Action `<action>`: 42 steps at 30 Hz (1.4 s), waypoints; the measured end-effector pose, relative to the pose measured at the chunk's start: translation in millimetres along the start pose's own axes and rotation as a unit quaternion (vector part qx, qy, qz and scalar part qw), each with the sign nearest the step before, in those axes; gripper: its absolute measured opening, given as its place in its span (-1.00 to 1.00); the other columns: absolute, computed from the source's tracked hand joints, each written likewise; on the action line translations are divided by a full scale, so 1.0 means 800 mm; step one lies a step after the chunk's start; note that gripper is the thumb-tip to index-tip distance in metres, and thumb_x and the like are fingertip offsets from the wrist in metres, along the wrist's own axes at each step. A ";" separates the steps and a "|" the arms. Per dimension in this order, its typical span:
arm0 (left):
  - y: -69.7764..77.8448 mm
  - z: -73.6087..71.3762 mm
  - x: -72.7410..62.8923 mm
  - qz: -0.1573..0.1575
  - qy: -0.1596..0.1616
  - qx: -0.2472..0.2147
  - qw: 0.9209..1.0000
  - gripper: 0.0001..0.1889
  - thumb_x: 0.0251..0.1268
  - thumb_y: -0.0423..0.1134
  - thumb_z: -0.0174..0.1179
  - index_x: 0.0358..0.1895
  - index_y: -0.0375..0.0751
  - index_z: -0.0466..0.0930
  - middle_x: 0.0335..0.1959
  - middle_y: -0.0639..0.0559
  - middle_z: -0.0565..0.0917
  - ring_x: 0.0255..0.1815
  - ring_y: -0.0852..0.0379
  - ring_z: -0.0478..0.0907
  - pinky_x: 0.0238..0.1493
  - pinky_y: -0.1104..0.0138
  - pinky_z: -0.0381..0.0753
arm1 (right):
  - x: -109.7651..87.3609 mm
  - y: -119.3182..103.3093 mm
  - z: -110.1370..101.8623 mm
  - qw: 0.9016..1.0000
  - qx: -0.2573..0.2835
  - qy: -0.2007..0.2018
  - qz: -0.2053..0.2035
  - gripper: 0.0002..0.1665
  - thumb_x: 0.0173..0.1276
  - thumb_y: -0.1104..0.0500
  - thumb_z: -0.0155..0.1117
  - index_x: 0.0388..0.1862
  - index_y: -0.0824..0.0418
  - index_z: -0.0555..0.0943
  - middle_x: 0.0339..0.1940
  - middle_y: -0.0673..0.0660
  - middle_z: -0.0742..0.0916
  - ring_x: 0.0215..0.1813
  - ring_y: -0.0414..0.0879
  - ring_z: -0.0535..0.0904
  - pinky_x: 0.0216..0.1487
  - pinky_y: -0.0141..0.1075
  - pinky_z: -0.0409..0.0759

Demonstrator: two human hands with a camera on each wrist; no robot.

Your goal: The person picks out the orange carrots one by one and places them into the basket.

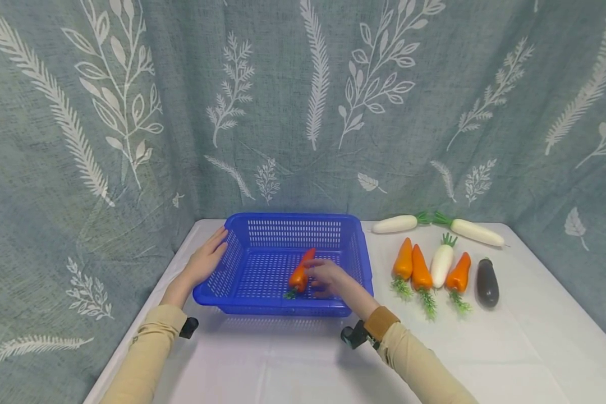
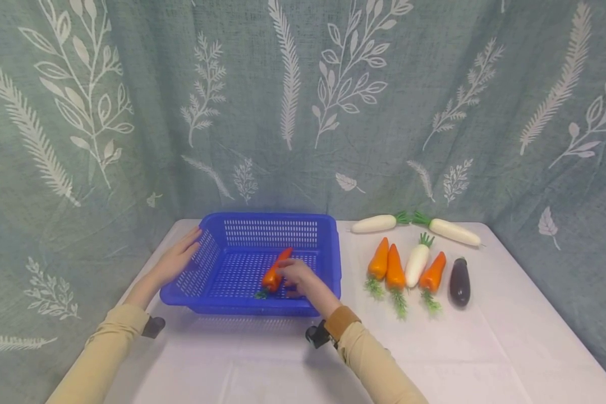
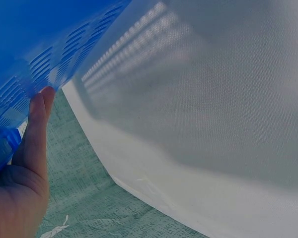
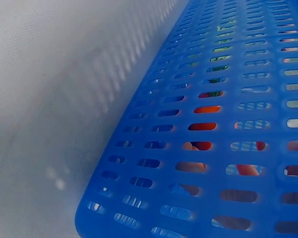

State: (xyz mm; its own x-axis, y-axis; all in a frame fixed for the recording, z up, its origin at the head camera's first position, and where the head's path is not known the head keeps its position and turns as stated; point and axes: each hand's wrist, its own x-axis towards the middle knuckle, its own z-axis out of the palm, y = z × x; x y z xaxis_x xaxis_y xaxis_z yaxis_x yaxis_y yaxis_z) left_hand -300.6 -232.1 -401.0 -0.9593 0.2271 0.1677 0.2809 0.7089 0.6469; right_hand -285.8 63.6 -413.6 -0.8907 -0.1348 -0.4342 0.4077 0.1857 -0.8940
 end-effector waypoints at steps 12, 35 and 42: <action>-0.001 0.001 0.002 0.000 -0.001 -0.005 1.000 -0.46 0.61 -0.23 -0.26 0.46 -0.53 0.03 0.52 -0.40 -0.01 0.51 -0.36 -0.09 0.47 -0.15 -0.09 | 0.000 -0.002 0.000 1.000 0.018 0.005 -0.003 -0.50 0.48 0.17 0.14 0.34 0.32 0.43 0.19 0.34 0.56 0.14 0.19 0.49 0.13 0.08 0.56; -0.007 0.002 0.006 -0.006 0.000 -0.001 1.000 -0.45 0.61 -0.22 -0.27 0.47 -0.52 0.00 0.52 -0.40 -0.03 0.51 -0.35 -0.10 0.48 -0.13 -0.10 | -0.002 -0.005 -0.003 0.995 0.092 -0.018 -0.035 -0.41 0.45 0.11 0.18 0.36 0.37 0.35 0.18 0.38 0.57 0.19 0.21 0.50 0.18 0.04 0.53; -0.005 0.002 0.004 -0.005 0.000 -0.005 1.000 -0.45 0.61 -0.23 -0.26 0.47 -0.52 0.01 0.52 -0.39 -0.02 0.51 -0.36 -0.11 0.47 -0.15 -0.10 | -0.002 -0.008 -0.008 0.984 0.173 -0.028 -0.038 -0.47 0.49 0.12 0.14 0.35 0.31 0.41 0.13 0.32 0.59 0.09 0.11 0.55 0.19 0.00 0.53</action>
State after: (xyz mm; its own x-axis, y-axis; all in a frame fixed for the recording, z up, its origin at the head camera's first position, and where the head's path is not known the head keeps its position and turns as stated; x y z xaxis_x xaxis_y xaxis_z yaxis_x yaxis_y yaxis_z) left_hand -304.9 -232.6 -404.2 -0.9622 0.2196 0.1612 0.2707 0.7048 0.6558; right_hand -288.3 68.7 -406.2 -0.9130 -0.1906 -0.3606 0.3924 -0.1688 -0.9042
